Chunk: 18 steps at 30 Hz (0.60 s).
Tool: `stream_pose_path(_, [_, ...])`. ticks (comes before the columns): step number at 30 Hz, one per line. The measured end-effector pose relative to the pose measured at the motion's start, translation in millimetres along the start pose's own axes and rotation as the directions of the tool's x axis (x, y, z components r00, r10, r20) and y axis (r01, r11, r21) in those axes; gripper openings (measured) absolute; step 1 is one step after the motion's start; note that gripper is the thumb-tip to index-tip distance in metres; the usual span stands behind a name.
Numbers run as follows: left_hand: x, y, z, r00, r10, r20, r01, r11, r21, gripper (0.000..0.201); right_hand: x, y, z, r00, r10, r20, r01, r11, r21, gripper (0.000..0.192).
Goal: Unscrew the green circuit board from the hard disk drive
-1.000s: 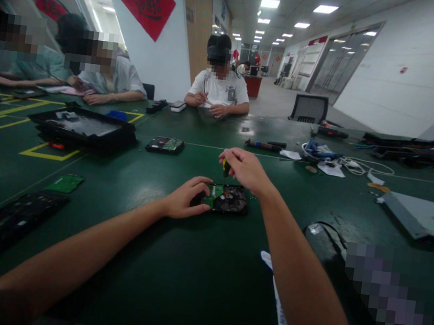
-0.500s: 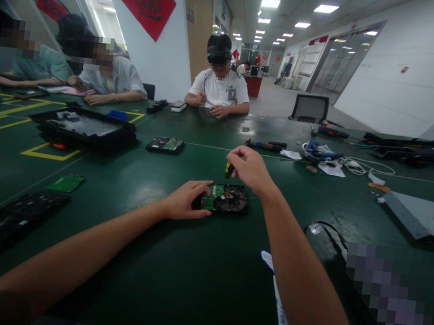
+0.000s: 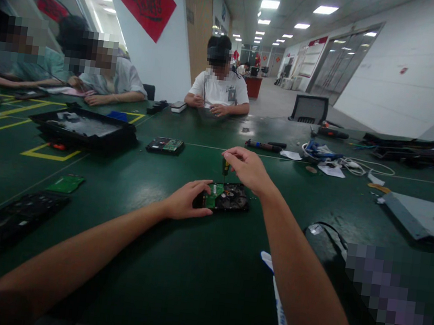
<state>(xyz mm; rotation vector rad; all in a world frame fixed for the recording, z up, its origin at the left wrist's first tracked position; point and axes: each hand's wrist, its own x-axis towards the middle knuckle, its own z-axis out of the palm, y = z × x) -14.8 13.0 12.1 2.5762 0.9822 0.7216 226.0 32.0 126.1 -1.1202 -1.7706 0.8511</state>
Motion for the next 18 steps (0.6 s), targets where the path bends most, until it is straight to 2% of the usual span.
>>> stream_pose_path(5, [-0.1,1.2,-2.7,1.000,0.000,0.005,0.000,0.999,-0.033,0.056,-0.3,-0.7,0.4,0.995,0.049,-0.092,-0.050,0.999,-0.008,0.018])
stream_pose_path(11, [-0.6,-0.5,-2.5,1.000,0.018,-0.017,-0.019,1.000,-0.025,0.049,-0.7,-0.6,0.3,0.998,0.027,0.053,-0.030,0.998,0.052,0.023])
stream_pose_path(18, [0.0,0.8,-1.8,0.998,0.013,-0.062,-0.012,1.000,0.020,0.061,2.0,5.3,1.4,0.993,0.093,0.075,-0.106,0.973,0.203,0.025])
